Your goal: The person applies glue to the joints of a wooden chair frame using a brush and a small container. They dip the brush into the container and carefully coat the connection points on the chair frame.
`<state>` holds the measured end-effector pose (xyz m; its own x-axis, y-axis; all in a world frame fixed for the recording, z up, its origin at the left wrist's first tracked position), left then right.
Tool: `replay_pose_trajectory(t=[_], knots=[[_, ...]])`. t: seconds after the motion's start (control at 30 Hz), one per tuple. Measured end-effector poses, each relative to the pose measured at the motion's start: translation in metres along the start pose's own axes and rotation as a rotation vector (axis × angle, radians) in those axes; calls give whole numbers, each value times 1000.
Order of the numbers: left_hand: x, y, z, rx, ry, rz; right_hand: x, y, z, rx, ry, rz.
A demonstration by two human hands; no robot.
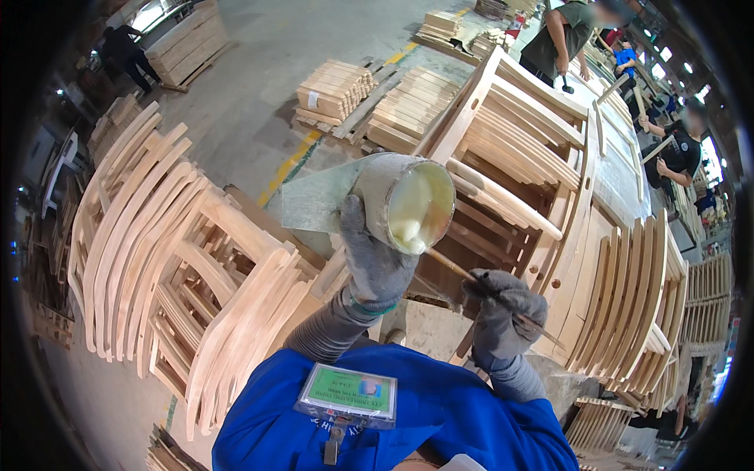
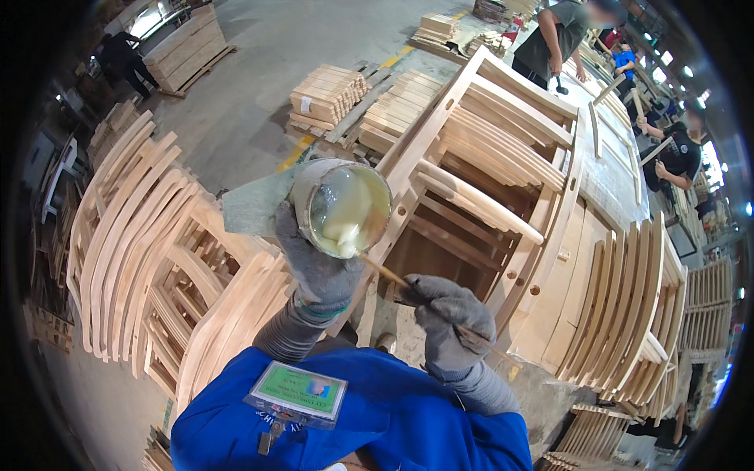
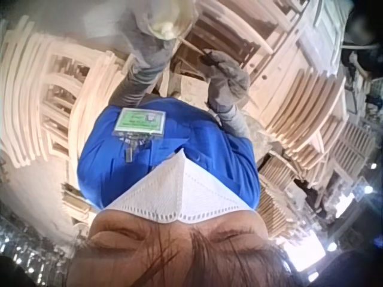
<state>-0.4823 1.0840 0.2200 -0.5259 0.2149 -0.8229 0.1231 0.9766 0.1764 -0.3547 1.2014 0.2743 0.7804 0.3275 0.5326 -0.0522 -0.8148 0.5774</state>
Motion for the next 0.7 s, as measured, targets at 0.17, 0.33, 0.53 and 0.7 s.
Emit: replay_pose_trajectory(t=[0.17, 0.33, 0.53, 0.7], knots=[[7, 5, 2, -46, 164, -167, -8, -2, -4, -87, 56, 113], [20, 11, -5, -107, 353, -388, -7, -1, -13, -123, 158, 206], [47, 0, -25, -105, -12, -73, -32, -51, -116, -148, 532, 208], [67, -17, -46, -38, -21, -247, -64, -129, -263, -38, 511, 443]])
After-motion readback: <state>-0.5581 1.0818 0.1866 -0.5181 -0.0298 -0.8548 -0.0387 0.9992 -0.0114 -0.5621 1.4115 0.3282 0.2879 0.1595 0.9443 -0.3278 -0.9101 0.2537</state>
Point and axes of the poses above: each hand's wrist, its own z-axis away from the middle knuckle, its own y-axis out of the palm, x = y × z, the point moved 4 cm from there along -z, towards the middle knuckle, and after that the axes turned 15 degrees about -z, right-handed, at the moved point
